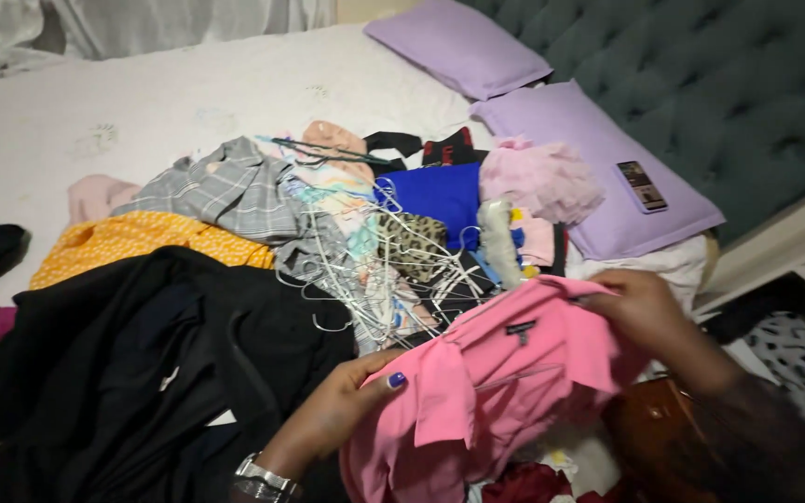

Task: The person is buttoning a pink long-sleeved shirt while it lies on a bed among other clothes.

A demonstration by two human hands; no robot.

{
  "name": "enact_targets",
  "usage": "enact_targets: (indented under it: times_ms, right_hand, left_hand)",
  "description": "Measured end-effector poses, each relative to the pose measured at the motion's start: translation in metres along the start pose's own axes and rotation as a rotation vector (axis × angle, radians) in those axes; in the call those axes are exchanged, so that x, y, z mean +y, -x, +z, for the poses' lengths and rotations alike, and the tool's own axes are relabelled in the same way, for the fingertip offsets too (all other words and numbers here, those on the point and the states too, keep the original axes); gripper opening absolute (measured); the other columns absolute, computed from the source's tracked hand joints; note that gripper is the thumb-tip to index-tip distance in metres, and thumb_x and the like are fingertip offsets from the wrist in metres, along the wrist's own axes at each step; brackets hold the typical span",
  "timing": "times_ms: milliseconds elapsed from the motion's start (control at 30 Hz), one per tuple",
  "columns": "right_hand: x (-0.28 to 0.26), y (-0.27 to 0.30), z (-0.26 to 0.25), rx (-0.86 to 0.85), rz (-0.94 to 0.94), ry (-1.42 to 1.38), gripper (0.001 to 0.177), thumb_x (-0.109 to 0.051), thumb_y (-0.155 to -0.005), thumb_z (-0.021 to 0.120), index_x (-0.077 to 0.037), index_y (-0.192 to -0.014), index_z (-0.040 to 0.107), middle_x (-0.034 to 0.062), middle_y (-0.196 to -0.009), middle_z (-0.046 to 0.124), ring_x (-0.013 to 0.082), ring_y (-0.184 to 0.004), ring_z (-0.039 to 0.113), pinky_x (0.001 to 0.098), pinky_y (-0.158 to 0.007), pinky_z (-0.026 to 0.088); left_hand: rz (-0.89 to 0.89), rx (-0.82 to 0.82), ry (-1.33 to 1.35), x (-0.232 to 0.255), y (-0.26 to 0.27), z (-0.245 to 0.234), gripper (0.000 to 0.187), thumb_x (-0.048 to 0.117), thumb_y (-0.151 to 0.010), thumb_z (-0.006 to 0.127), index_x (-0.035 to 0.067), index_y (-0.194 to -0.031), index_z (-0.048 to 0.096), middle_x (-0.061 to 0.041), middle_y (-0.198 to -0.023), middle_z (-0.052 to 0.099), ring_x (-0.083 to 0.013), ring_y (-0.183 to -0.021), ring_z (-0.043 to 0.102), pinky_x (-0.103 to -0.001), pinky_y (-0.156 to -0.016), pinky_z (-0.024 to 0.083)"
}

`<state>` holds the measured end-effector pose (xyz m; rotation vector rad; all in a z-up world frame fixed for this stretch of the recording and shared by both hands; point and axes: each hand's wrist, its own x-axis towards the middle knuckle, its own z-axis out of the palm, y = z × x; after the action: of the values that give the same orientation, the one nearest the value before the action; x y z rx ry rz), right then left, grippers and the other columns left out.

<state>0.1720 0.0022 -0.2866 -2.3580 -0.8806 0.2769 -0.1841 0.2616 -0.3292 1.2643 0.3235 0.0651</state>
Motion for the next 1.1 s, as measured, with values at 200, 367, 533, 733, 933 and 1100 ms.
enact_targets:
  times_ms: [200, 367, 533, 733, 933, 1100]
  right_hand:
    - [-0.038, -0.074, 0.076, 0.019, -0.094, 0.213, 0.038, -0.026, -0.081, 0.079, -0.007, -0.113, 0.076, 0.0151, -0.093, 0.075, 0.0274, -0.083, 0.073, 0.0384, -0.076, 0.056]
    - [-0.023, -0.133, 0.103, 0.113, -0.332, 0.153, 0.054, -0.026, -0.079, 0.079, 0.000, -0.124, 0.064, 0.0168, -0.113, 0.071, 0.0284, -0.092, 0.072, 0.0388, -0.078, 0.056]
    - [0.039, -0.100, 0.133, -0.331, -0.113, -0.020, 0.026, -0.021, -0.086, 0.072, -0.004, -0.106, 0.076, 0.0048, -0.090, 0.079, 0.0120, -0.083, 0.070, 0.0294, -0.076, 0.057]
    - [0.109, -0.054, 0.149, -0.595, 0.304, -0.253, 0.024, -0.026, -0.096, 0.062, -0.008, -0.108, 0.073, 0.0039, -0.083, 0.076, 0.0116, -0.071, 0.067, 0.0291, -0.065, 0.054]
    - [0.096, -0.033, 0.183, -0.666, 0.659, -0.481, 0.022, -0.017, -0.092, 0.065, -0.005, -0.110, 0.071, 0.0064, -0.089, 0.079, 0.0147, -0.068, 0.069, 0.0290, -0.058, 0.051]
    - [0.053, -0.034, 0.226, -0.694, 0.731, -0.616, 0.015, -0.015, -0.092, 0.062, -0.002, -0.096, 0.068, 0.0104, -0.079, 0.072, 0.0194, -0.063, 0.070, 0.0294, -0.052, 0.051]
  left_hand:
    - [0.101, 0.446, -0.384, -0.037, -0.070, -0.082, 0.029, 0.024, -0.103, 0.058, -0.001, -0.096, 0.072, -0.004, -0.072, 0.061, -0.0104, -0.068, 0.051, -0.031, -0.062, 0.048]
    - [0.310, 0.625, -0.571, -0.046, -0.165, -0.147, 0.022, 0.022, -0.096, 0.061, 0.003, -0.098, 0.073, -0.013, -0.074, 0.070, -0.0208, -0.066, 0.064, -0.036, -0.064, 0.051]
    - [0.013, 0.871, -0.639, -0.078, -0.220, -0.183, 0.023, 0.027, -0.090, 0.064, 0.009, -0.095, 0.077, -0.020, -0.089, 0.072, -0.0397, -0.085, 0.068, -0.047, -0.075, 0.052]
    - [-0.040, 1.183, -0.857, -0.116, -0.241, -0.191, 0.022, 0.025, -0.085, 0.070, 0.014, -0.104, 0.076, -0.026, -0.113, 0.064, -0.0443, -0.106, 0.060, -0.052, -0.093, 0.049]
    - [0.312, 1.558, -0.669, -0.146, -0.166, -0.082, 0.035, 0.013, -0.084, 0.066, -0.003, -0.115, 0.060, -0.025, -0.119, 0.058, -0.0469, -0.114, 0.053, -0.055, -0.099, 0.043]
    - [0.136, 1.200, 0.069, -0.289, -0.172, -0.030, 0.012, 0.008, -0.092, 0.057, -0.004, -0.091, 0.061, -0.016, -0.083, 0.062, -0.0288, -0.076, 0.060, -0.044, -0.069, 0.050]
